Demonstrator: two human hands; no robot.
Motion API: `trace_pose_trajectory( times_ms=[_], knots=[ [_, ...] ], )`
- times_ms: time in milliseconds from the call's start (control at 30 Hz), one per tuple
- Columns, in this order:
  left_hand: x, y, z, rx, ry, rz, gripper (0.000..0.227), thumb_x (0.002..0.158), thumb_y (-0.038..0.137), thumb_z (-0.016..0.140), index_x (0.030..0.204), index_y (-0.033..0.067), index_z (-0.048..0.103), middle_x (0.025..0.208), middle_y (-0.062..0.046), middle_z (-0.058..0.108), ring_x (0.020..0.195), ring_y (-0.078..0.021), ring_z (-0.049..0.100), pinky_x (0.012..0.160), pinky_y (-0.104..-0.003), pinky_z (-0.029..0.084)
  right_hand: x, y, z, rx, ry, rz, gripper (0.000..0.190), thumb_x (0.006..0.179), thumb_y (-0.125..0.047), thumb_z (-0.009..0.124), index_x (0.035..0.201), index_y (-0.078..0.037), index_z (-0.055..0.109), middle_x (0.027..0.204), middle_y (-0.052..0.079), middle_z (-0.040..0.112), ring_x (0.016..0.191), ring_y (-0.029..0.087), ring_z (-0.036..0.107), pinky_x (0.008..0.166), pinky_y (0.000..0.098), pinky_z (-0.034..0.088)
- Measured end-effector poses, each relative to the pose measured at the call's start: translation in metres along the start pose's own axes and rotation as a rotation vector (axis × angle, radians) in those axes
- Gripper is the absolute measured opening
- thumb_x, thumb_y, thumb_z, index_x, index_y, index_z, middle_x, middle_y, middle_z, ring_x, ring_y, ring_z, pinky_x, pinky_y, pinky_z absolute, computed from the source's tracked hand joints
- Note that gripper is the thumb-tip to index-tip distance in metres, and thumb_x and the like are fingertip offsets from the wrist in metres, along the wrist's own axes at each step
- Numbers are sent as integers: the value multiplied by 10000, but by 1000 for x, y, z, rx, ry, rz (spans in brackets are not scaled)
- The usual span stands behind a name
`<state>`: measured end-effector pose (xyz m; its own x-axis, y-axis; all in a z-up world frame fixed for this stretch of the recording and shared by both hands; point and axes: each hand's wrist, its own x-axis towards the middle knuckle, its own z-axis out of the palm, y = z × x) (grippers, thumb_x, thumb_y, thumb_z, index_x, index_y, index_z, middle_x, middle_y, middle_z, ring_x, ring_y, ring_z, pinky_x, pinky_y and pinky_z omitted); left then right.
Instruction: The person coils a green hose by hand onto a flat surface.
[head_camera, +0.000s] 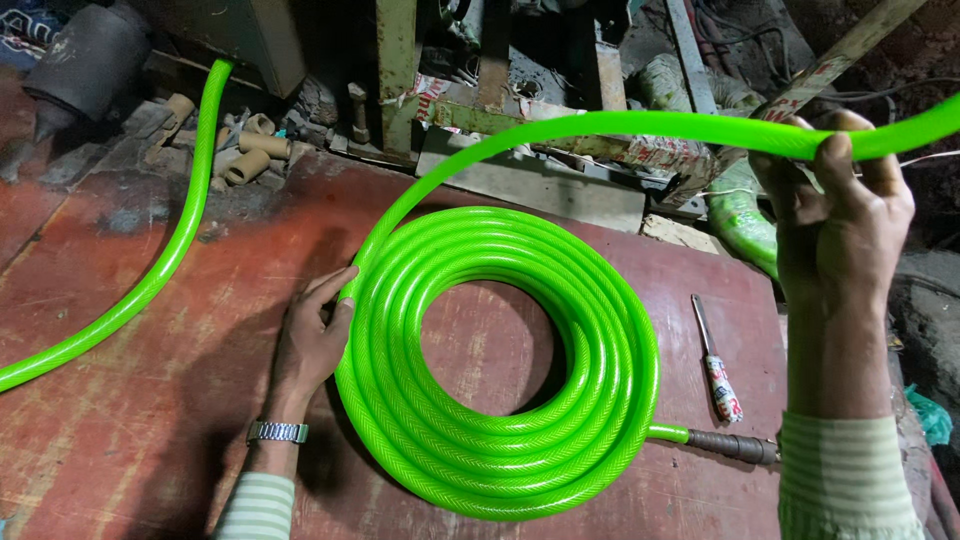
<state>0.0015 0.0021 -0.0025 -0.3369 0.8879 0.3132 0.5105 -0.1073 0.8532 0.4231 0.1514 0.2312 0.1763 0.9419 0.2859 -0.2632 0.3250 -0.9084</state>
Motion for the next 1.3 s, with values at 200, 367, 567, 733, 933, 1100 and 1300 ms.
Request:
trace_pose_trajectory(
  times_ms=[200, 367, 567, 733, 933, 1100, 1300],
  knots=[
    [-1, -12, 5, 69, -12, 48, 438, 922, 87, 492, 1324, 23, 654, 1314, -173, 664, 1231, -286, 610, 1077, -397, 433, -21, 6, -12, -42, -60, -17, 232, 967, -147, 724, 1174, -122, 622, 1227, 154, 725, 1069, 219, 750, 1021, 399, 691],
    [-3, -11, 5, 124, -25, 49, 445, 941, 114, 470, 1345, 44, 645, 1334, -156, 657, 1249, -275, 590, 1084, -409, 389, -33, 20, -17, -114, -57, -38, 243, 989, -164, 693, 1205, -113, 595, 1228, 149, 712, 1072, 200, 741, 932, 354, 699],
    [-2, -11, 6, 130, -11, 74, 443, 933, 79, 479, 1340, 19, 644, 1313, -170, 666, 1223, -298, 602, 1059, -428, 419, -45, 31, -19, -86, -83, -103, 306, 931, -140, 773, 1168, -55, 599, 1180, 188, 708, 571, 41, 505, 866, 377, 695],
    [-1, -20, 9, 170, -17, 67, 460, 932, 125, 461, 1346, 50, 647, 1336, -147, 662, 1251, -280, 583, 1058, -425, 383, -49, 55, -25, -248, -68, -140, 236, 997, -64, 670, 1217, -72, 583, 1165, 94, 651, 1101, 228, 702, 1046, 396, 657],
    [-1, -12, 7, 165, -25, 23, 451, 928, 112, 475, 1336, 53, 656, 1335, -144, 658, 1250, -282, 580, 1076, -421, 394, -60, 65, -18, -426, -70, -153, 217, 1008, 41, 578, 1209, -40, 579, 1258, 174, 672, 1181, 242, 675, 1082, 406, 616],
    [-1, -18, 6, 131, -21, 39, 462, 902, 92, 515, 1334, 89, 678, 1298, -169, 666, 1236, -349, 591, 1088, -455, 395, -60, 94, -25, -446, -25, -242, 217, 1016, 36, 628, 1214, -51, 612, 1150, 124, 674, 1066, 213, 672, 1024, 425, 602],
    [-3, -29, 7, 116, -8, 66, 496, 875, 59, 565, 1345, 151, 695, 1294, -161, 672, 1249, -376, 597, 1108, -469, 389, -72, 104, -17, -484, -35, -308, 238, 1002, 59, 671, 1212, -51, 649, 1126, 158, 682, 1097, 286, 658, 996, 529, 565]
  ],
)
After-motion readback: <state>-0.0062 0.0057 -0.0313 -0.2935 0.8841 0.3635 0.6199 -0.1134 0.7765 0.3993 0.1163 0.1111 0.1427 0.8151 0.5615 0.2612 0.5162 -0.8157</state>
